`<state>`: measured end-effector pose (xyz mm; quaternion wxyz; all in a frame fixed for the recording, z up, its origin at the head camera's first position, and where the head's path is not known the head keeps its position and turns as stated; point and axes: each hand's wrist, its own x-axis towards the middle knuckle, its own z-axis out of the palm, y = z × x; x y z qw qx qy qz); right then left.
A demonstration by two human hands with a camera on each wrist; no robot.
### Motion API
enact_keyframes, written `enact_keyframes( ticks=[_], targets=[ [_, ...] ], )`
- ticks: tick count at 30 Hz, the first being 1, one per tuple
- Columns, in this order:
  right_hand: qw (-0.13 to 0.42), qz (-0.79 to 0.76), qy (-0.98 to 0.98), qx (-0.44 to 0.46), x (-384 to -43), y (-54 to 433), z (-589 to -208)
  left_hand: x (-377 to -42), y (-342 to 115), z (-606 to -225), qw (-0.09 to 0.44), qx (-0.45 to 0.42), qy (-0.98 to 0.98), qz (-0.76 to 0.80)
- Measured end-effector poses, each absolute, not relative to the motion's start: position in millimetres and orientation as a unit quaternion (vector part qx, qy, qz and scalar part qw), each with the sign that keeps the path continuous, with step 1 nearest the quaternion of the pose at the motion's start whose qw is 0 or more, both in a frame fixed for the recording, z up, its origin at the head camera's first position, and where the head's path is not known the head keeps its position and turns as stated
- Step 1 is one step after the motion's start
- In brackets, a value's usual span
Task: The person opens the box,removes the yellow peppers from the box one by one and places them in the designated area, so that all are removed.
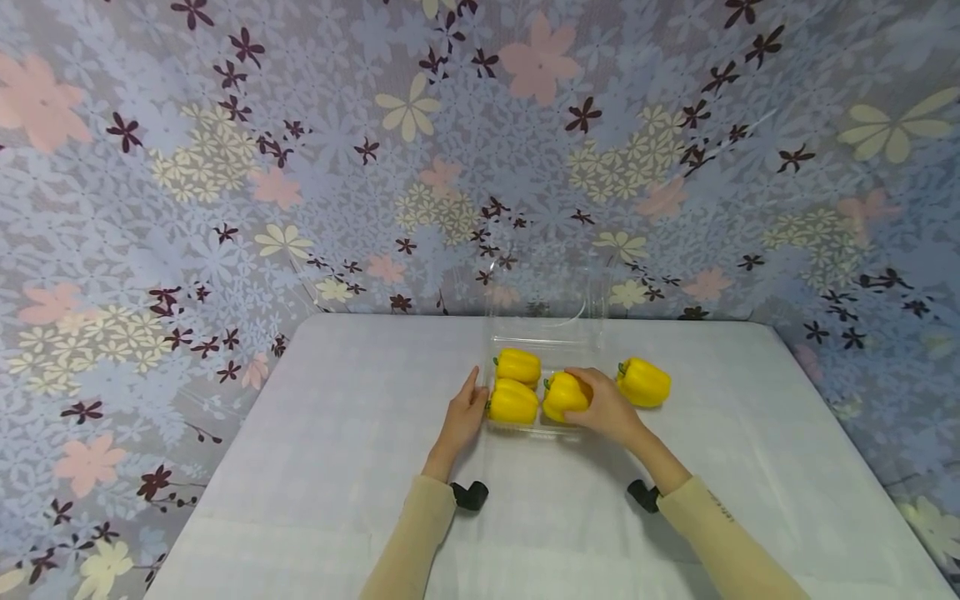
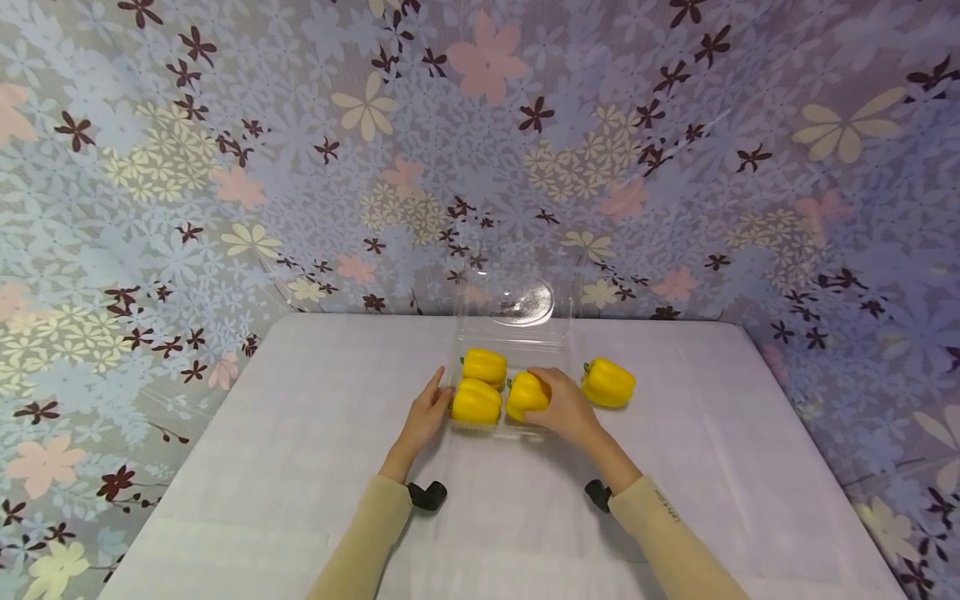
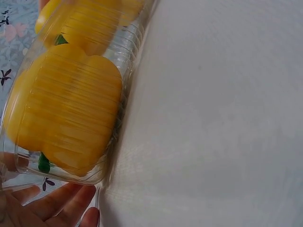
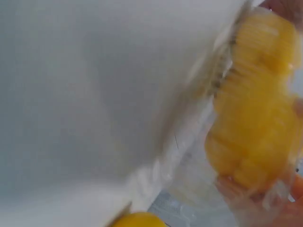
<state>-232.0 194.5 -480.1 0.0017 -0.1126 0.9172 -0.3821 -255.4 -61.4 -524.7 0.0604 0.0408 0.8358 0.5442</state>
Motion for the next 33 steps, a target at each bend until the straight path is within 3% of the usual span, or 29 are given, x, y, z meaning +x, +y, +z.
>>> enact_keyframes(
  ticks=[15,33],
  targets=[
    [-0.042,-0.363,0.926,-0.092,-228.7,222.2,-448.1,-256.1,-61.7,-524.6,0.061,0.038,0.833,0.548],
    [-0.074,-0.337,0.939,-0.013,-219.3,305.5,-433.7,-254.4,-61.7,-522.5,0.069,0.038,0.831,0.551]
  ],
)
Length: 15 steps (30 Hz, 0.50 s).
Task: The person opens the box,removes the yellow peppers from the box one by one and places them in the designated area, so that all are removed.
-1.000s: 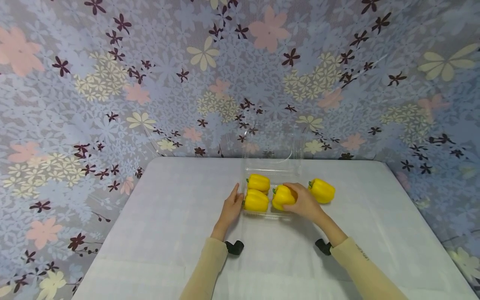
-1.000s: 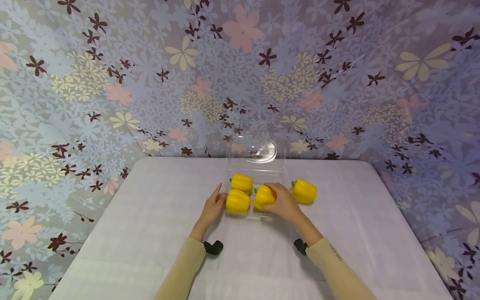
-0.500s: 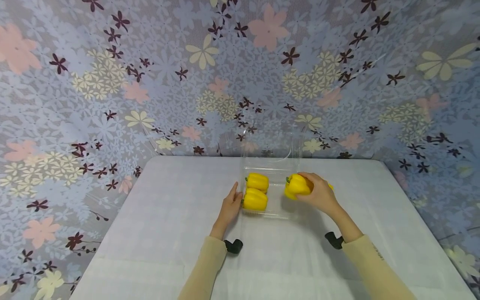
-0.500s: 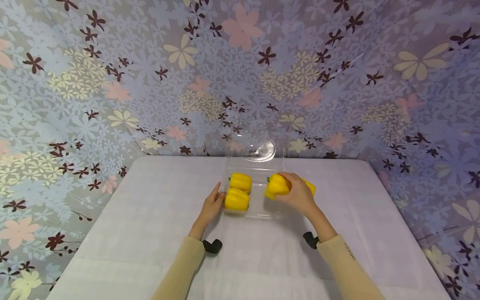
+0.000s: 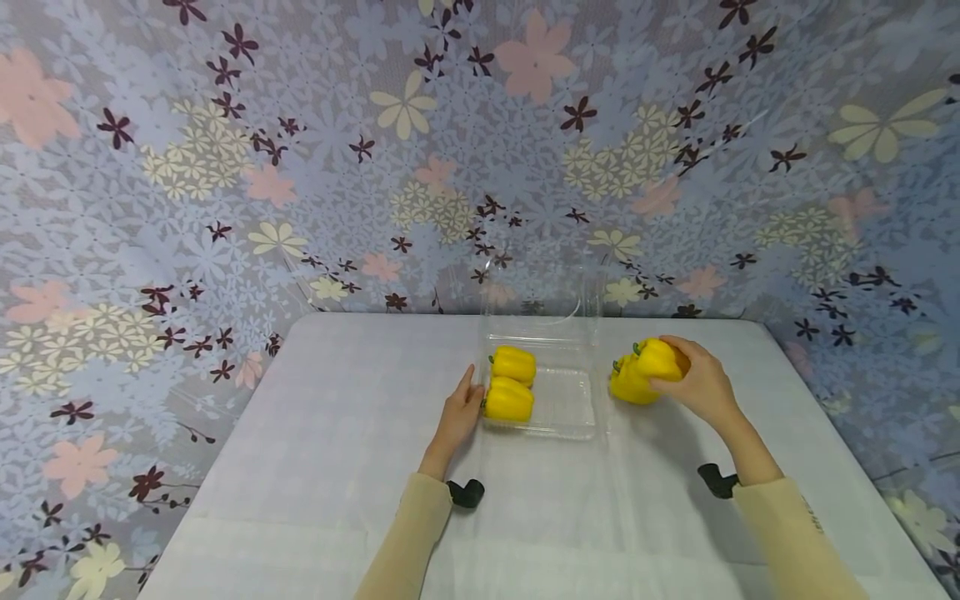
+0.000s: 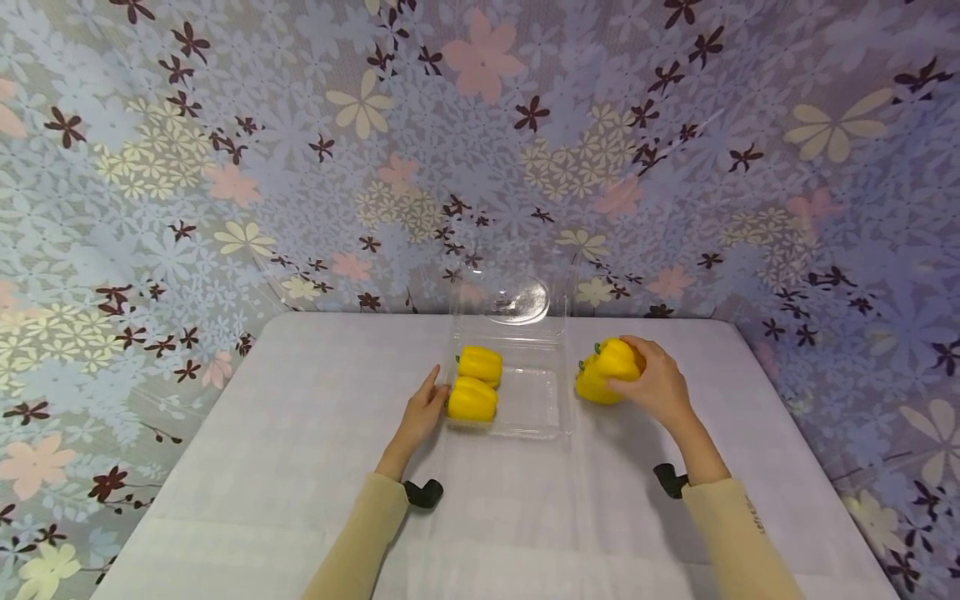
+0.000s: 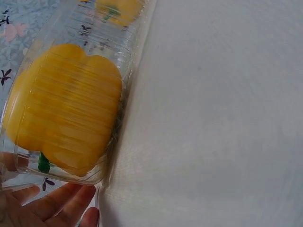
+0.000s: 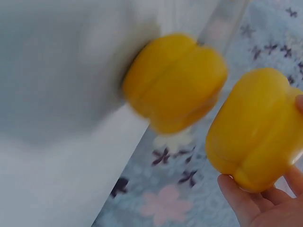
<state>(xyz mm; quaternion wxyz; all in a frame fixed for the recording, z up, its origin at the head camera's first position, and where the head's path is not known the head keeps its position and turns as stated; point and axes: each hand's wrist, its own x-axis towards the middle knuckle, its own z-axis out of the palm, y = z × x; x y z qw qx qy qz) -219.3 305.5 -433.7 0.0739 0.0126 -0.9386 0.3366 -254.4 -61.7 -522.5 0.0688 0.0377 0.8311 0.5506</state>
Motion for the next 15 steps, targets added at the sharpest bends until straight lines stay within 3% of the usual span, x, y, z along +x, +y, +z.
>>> enact_keyframes(
  ticks=[15],
  targets=[
    [0.062,0.316,-0.946,-0.037,-208.7,357.5,-452.7,-254.4,-61.8,-522.5,0.068,0.038,0.834,0.547]
  ],
)
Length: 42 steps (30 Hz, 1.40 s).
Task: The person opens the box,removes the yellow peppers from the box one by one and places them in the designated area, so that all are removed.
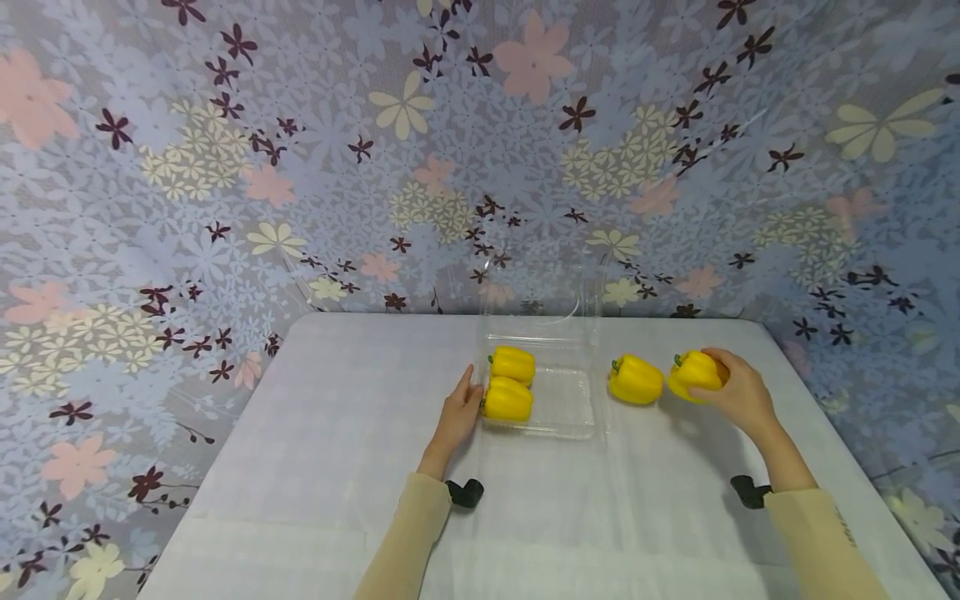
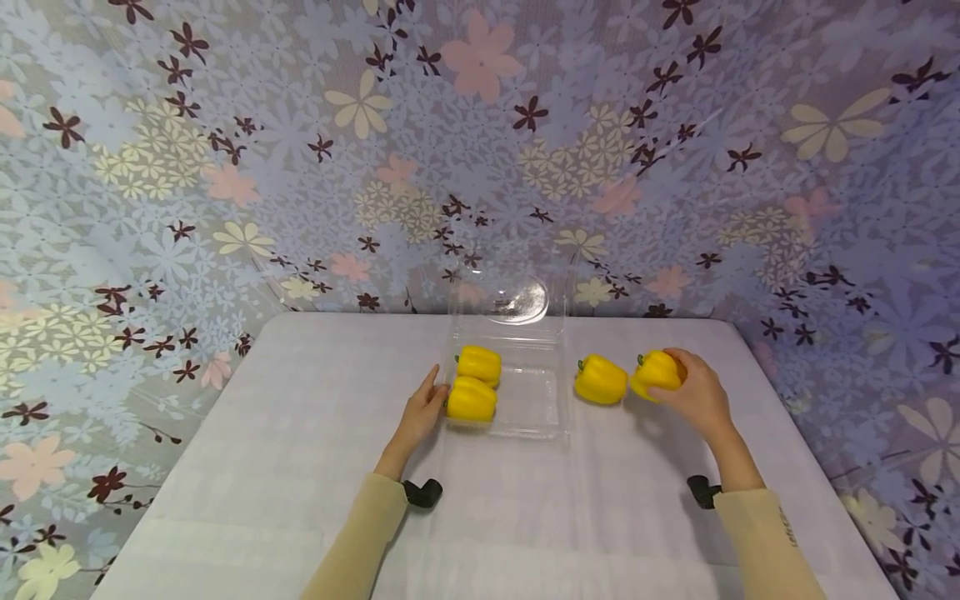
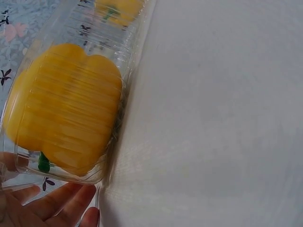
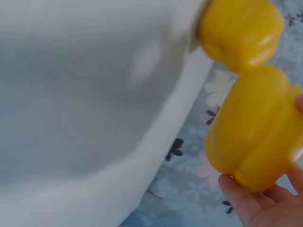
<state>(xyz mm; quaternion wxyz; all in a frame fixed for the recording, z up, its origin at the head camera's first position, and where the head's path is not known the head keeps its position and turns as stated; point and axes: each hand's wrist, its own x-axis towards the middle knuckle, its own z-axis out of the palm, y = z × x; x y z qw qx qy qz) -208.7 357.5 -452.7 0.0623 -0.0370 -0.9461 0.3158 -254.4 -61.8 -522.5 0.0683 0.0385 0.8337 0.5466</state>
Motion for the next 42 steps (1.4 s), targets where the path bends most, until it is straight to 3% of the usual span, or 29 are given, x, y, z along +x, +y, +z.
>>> enact_keyframes(
  ticks=[13,28,35,42],
  targets=[
    [0.028,0.309,-0.950,-0.027,-213.7,368.8,-486.3,-256.1,-62.4,-524.0,0.069,0.039,0.830,0.551],
    [0.014,0.344,-0.939,-0.018,-220.2,364.2,-487.8,-256.0,-64.4,-521.7,0.065,0.041,0.828,0.555],
    [0.088,0.340,-0.936,0.016,-221.5,322.7,-474.7,-255.5,-63.1,-522.5,0.069,0.036,0.829,0.553],
    [0.038,0.379,-0.923,0.062,-227.1,261.9,-458.5,-253.9,-61.7,-522.3,0.070,0.037,0.828,0.556]
  ],
)
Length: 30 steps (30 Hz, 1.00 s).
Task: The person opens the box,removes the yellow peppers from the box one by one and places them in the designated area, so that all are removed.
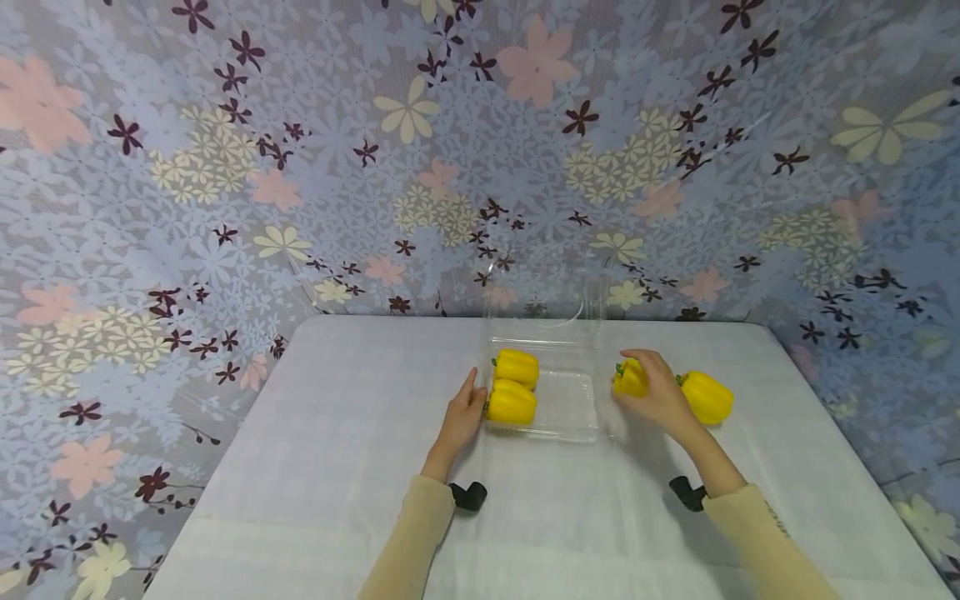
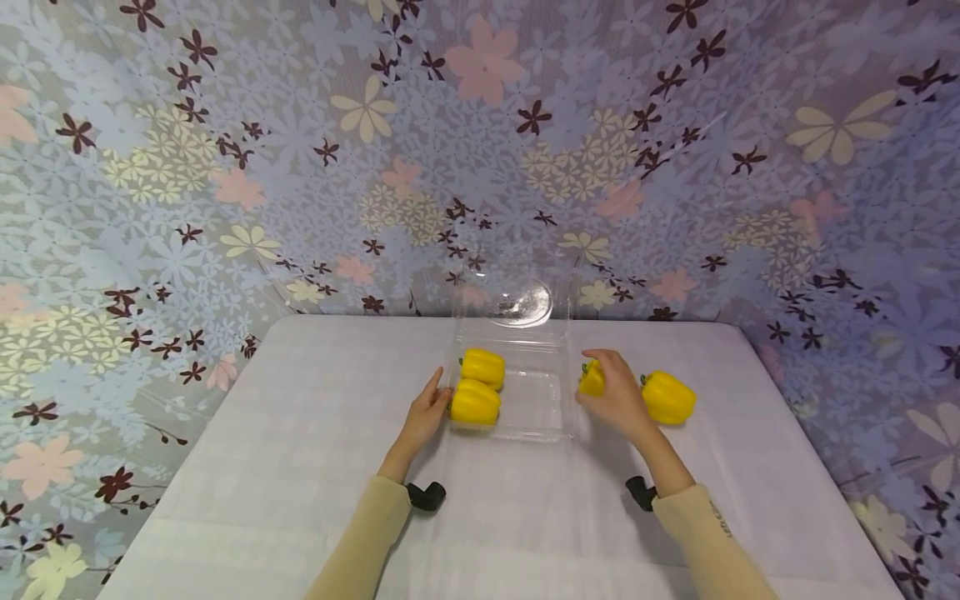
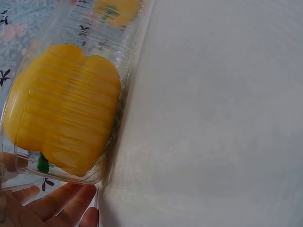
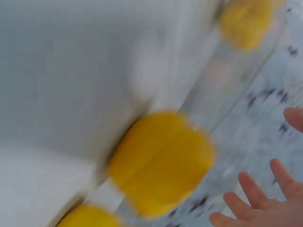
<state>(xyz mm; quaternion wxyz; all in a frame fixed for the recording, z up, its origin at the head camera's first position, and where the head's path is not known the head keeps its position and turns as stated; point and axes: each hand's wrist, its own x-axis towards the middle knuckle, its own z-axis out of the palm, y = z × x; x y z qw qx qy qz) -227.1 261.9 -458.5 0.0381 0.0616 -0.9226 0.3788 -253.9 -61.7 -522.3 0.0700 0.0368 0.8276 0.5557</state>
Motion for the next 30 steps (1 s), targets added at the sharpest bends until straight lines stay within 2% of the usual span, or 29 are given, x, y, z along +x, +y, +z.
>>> enact_keyframes(
  ticks=[8,18,30],
  targets=[
    [0.010,0.404,-0.906,0.128,-236.4,196.3,-460.0,-254.7,-62.7,-522.8,0.066,0.036,0.831,0.551],
    [0.002,0.423,-0.884,0.199,-242.4,132.0,-482.2,-254.0,-60.9,-522.1,0.069,0.034,0.836,0.544],
    [-0.003,0.439,-0.892,0.105,-242.3,107.6,-489.9,-255.9,-60.6,-525.6,0.069,0.032,0.836,0.543]
  ],
)
